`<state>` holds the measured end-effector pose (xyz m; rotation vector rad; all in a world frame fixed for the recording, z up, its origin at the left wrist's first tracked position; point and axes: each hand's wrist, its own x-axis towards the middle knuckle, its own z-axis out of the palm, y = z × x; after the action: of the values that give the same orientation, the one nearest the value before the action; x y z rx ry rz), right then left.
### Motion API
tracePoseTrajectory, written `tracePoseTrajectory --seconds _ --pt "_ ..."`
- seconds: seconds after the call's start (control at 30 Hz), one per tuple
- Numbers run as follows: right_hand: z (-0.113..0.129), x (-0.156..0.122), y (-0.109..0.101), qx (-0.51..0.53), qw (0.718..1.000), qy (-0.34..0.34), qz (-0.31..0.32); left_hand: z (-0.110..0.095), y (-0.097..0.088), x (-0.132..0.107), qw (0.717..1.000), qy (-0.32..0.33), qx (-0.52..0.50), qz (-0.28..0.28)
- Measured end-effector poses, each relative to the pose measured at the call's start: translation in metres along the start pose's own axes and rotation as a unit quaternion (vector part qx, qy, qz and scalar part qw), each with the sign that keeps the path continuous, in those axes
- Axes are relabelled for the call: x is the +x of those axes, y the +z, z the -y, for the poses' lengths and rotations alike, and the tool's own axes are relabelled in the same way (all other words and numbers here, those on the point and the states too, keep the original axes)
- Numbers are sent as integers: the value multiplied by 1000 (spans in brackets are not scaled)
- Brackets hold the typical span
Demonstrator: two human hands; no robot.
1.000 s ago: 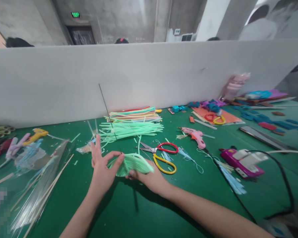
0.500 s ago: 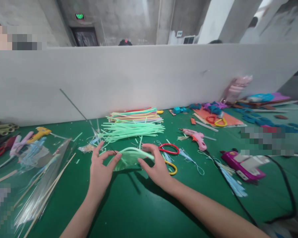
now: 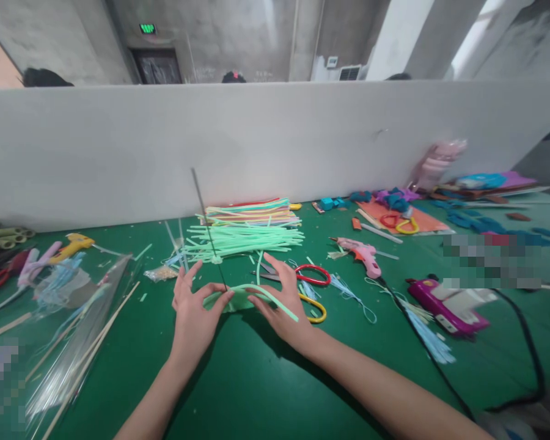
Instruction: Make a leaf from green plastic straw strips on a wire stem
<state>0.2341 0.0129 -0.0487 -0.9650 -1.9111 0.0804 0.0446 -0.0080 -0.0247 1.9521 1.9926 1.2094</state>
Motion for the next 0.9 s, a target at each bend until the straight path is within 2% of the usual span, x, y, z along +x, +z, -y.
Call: tracePoseTrajectory --seconds 0.2,0.63,0.9 --pt "-1 1 2 -11 1000 2 11 2 3 -1 999 23 -15 27" --pt "7 -1 3 -26 997 19 74 2 2 0 999 42 -12 24" --pt "6 -4 5 -23 996 28 86 3 2 0 999 37 1 28"
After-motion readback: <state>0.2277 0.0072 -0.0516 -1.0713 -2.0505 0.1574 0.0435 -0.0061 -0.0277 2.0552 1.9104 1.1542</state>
